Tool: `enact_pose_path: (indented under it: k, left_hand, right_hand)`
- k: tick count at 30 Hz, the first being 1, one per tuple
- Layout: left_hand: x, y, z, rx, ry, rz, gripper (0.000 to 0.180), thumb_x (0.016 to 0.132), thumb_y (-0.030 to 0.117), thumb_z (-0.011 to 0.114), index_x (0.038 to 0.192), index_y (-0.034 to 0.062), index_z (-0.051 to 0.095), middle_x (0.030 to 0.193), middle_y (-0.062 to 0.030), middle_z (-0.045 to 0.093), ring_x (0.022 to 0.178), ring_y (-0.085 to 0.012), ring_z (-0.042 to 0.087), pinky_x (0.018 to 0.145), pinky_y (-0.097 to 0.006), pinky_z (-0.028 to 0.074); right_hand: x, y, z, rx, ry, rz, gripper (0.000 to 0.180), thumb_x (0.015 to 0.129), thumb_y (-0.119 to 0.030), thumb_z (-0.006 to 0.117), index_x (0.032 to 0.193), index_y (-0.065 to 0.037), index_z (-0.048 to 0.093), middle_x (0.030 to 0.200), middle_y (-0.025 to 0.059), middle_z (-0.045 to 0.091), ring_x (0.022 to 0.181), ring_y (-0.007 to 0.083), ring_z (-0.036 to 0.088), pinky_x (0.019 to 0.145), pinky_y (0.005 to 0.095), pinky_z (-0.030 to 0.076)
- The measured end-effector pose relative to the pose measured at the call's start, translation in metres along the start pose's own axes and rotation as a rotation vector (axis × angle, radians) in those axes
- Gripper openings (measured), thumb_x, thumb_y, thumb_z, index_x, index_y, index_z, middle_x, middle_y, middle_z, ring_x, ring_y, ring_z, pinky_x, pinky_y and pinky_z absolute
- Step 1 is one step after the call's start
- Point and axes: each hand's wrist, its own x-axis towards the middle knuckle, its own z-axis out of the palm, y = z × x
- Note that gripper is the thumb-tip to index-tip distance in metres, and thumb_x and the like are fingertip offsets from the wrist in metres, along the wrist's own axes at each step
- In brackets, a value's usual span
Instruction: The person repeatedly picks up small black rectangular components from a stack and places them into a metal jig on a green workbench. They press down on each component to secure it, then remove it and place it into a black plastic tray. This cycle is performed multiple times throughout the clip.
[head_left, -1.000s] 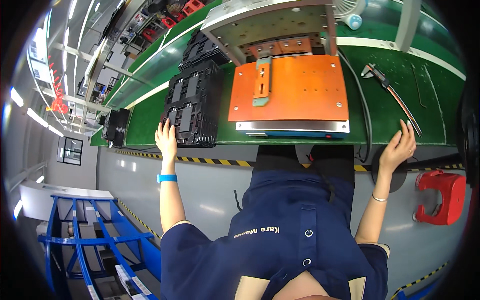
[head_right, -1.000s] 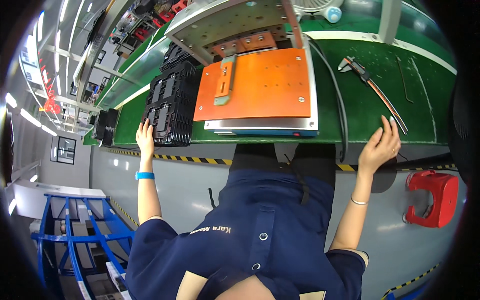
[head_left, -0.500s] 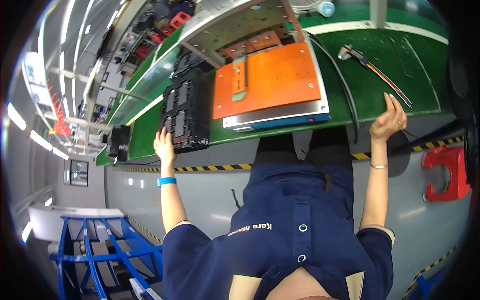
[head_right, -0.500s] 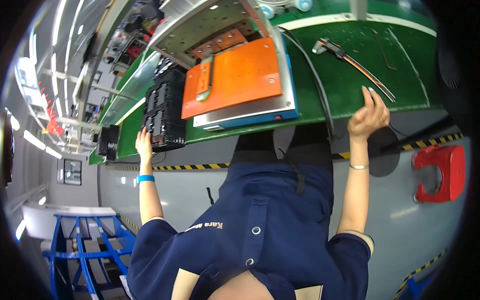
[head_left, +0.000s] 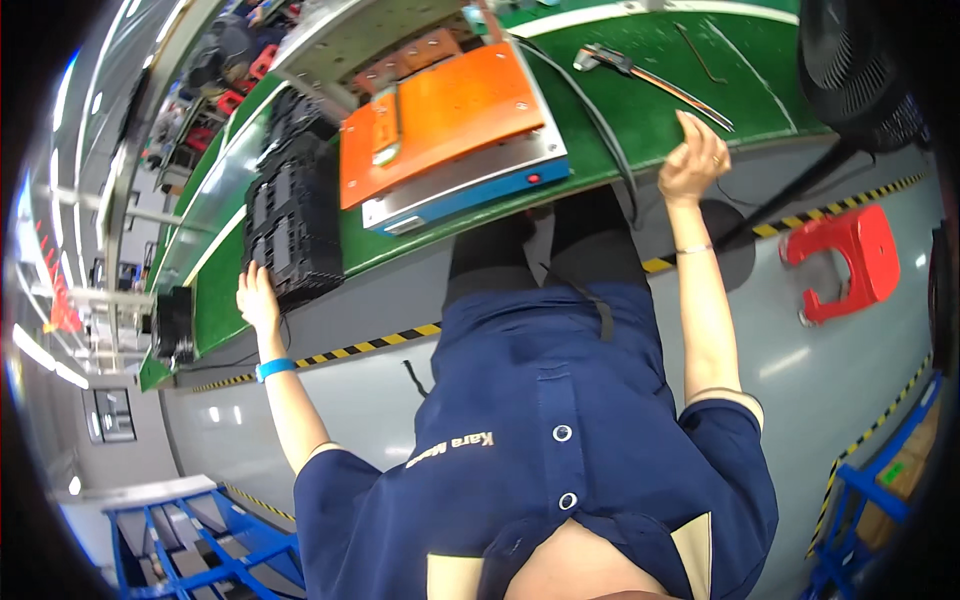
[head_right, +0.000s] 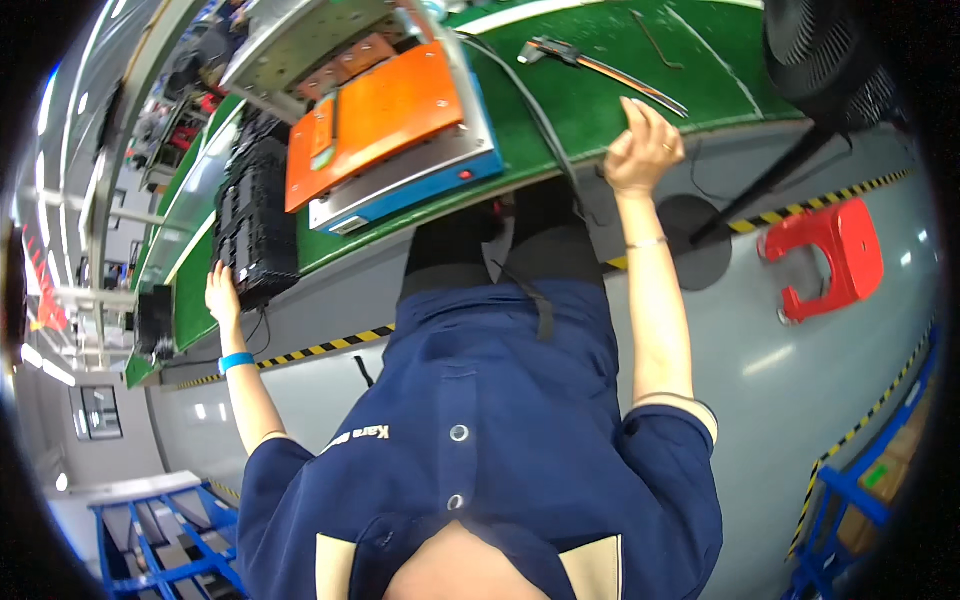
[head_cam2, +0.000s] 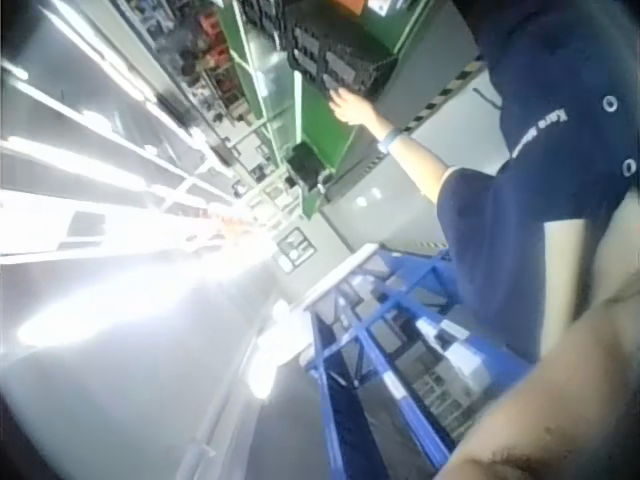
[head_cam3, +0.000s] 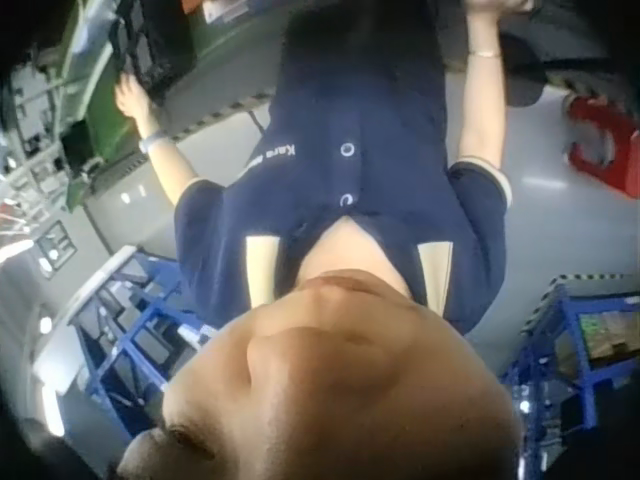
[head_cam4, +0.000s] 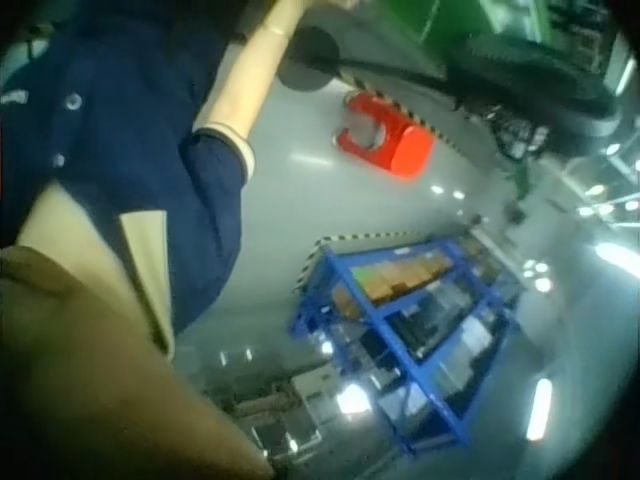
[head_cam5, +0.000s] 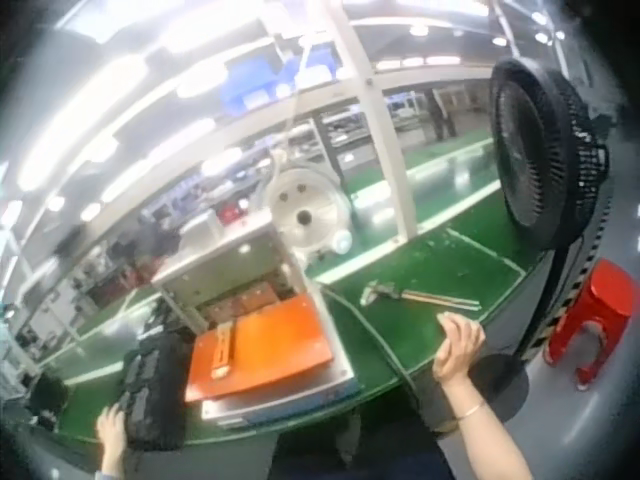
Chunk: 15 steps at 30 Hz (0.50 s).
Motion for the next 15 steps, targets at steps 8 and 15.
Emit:
enact_pose_path:
  k: [8,15]
  left_hand:
    - [-0.003,0.057,-0.064,-0.455,-0.098,-0.626,0.045,0.094,0.050,0.049,0.133,0.0291,0.056,0.150,-0.0095,0.039,0.140,-0.0384,0.027,0.108,-0.067,0.021]
    - [-0.009,0.063,-0.069,-0.500,-0.067,-0.671,0.045,0.093,0.047,0.053,0.133,0.0270,0.058,0.150,-0.0111,0.039,0.140,-0.0391,0.027,0.109,-0.069,0.019]
  right_hand:
    - [-0.010,0.018,-0.011,0.012,-0.061,-0.049,0.046,0.093,-0.030,0.034,0.121,-0.015,0.066,0.121,0.0031,0.064,0.107,0.0237,0.058,0.096,0.0403,0.039]
    - [-0.015,0.020,-0.006,-0.011,-0.126,-0.034,0.048,0.096,-0.034,0.030,0.121,-0.014,0.065,0.127,0.0022,0.060,0.113,0.0247,0.052,0.102,0.0411,0.031]
